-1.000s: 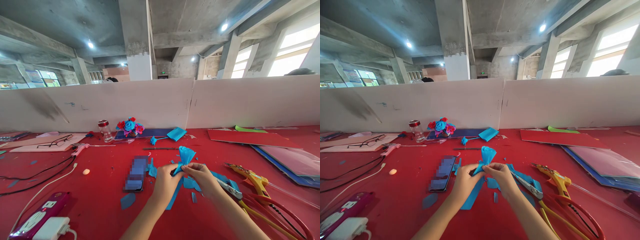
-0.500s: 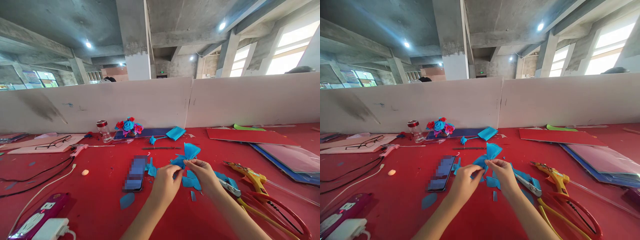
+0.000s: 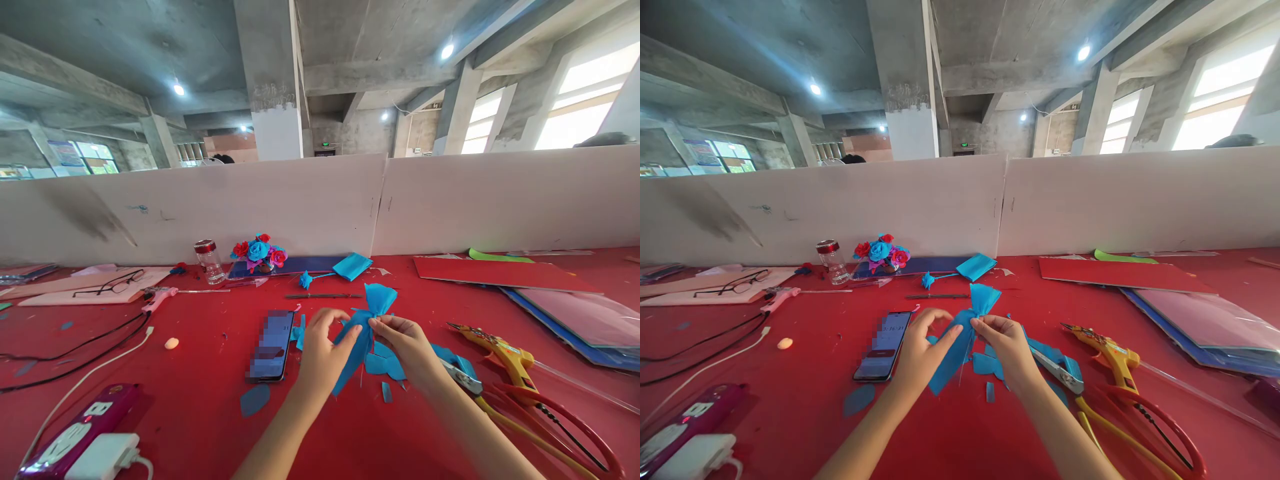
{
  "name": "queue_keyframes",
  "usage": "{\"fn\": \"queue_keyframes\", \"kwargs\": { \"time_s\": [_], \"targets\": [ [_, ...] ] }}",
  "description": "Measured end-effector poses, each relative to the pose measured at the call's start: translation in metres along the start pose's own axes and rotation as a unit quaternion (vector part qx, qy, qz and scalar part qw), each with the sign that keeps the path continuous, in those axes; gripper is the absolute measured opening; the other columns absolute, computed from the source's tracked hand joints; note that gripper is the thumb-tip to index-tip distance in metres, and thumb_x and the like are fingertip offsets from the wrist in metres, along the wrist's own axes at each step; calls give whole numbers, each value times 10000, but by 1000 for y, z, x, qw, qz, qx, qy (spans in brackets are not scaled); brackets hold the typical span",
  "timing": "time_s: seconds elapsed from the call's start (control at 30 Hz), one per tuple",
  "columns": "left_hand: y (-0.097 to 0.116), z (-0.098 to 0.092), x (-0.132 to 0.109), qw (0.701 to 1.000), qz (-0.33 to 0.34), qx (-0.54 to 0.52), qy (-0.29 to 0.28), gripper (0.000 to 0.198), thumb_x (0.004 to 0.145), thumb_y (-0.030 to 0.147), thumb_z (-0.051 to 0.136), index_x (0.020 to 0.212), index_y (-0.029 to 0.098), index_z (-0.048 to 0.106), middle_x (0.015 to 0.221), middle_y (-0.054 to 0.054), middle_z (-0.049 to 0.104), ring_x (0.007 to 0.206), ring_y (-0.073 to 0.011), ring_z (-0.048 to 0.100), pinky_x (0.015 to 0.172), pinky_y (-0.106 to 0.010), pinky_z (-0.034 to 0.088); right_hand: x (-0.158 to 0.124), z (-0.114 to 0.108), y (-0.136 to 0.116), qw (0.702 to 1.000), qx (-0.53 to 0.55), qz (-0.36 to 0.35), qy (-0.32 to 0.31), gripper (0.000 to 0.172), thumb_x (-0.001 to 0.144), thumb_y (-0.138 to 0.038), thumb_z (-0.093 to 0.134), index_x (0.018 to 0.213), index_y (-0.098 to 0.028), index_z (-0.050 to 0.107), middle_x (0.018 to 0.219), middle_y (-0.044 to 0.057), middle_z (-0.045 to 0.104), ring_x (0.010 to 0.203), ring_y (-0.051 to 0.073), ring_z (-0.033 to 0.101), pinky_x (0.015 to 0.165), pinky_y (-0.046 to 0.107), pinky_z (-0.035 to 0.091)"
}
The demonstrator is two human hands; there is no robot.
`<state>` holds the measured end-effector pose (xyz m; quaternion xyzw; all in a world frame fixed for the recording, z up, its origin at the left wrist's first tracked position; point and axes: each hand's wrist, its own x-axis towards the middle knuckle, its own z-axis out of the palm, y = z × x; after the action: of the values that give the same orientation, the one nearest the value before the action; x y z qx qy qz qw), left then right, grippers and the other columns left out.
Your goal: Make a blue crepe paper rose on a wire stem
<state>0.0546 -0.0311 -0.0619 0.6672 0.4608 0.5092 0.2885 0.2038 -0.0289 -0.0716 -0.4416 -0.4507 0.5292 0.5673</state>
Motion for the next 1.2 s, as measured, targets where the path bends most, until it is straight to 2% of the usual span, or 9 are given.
{"fn": "queue_keyframes", "kwargs": {
  "time_s": [0.03,0.1,0.17,0.23,0.47,0.67,0.83,1.0,1.2],
  "targets": [
    [0,-1,1,1000,-3,-1,1,262,707,373,581,879,176,595,903,-56,616,843,-182,541,734,-263,408,0,1,0,1000,-5,2,-12,275,598,-417,699,613,-149,641,608,19,596,595,129,535,639,260,441],
    [-3,-2,2,996,-48,-23,-72,322,695,421,583,884,160,594,840,-51,610,773,-173,537,644,-239,412,0,1,1,1000,-12,4,-26,285,599,-426,696,604,-146,643,601,18,598,592,129,541,648,263,444],
    [-5,0,1,983,-95,-37,-150,328,701,454,559,766,135,599,658,-16,561,606,-134,491,518,-212,369,1,1,3,1000,-15,7,-26,286,583,-425,707,596,-147,644,592,13,599,585,129,544,642,261,445],
    [-7,4,0,977,-119,-52,-170,332,696,458,558,691,127,579,575,15,488,528,-102,419,470,-199,321,2,1,5,999,-17,12,-25,290,578,-428,709,620,-147,655,591,13,602,588,136,550,629,265,446],
    [-12,10,0,959,-209,-103,-162,372,647,506,581,597,146,504,489,50,381,452,-76,333,420,-198,239,3,0,7,999,-41,2,-25,298,593,-442,692,679,-157,695,589,9,604,590,131,538,616,250,440],
    [-18,14,1,981,-137,-66,-122,383,678,451,549,490,158,389,483,57,287,477,-72,274,436,-206,199,2,1,10,995,-96,-1,-10,307,622,-432,661,738,-151,700,587,7,605,563,127,531,562,239,428],
    [-19,17,-2,991,-96,-24,-96,370,706,382,518,476,166,325,488,53,260,494,-73,247,436,-207,178,3,3,12,993,-114,9,4,229,616,-333,655,760,-164,709,577,-1,623,542,128,545,542,239,433],
    [-18,15,-1,988,-117,-16,-102,359,696,398,534,474,159,383,476,47,300,475,-76,283,427,-202,197,3,2,10,993,-115,-2,7,201,629,-277,623,759,-147,704,621,25,649,633,179,598,611,277,471],
    [-20,10,3,980,-148,-91,-98,284,665,419,586,648,136,594,541,14,491,492,-97,393,452,-198,297,2,1,9,994,-93,0,-61,236,668,-342,622,793,-147,664,641,21,650,634,164,602,674,292,476]
  ]
}}
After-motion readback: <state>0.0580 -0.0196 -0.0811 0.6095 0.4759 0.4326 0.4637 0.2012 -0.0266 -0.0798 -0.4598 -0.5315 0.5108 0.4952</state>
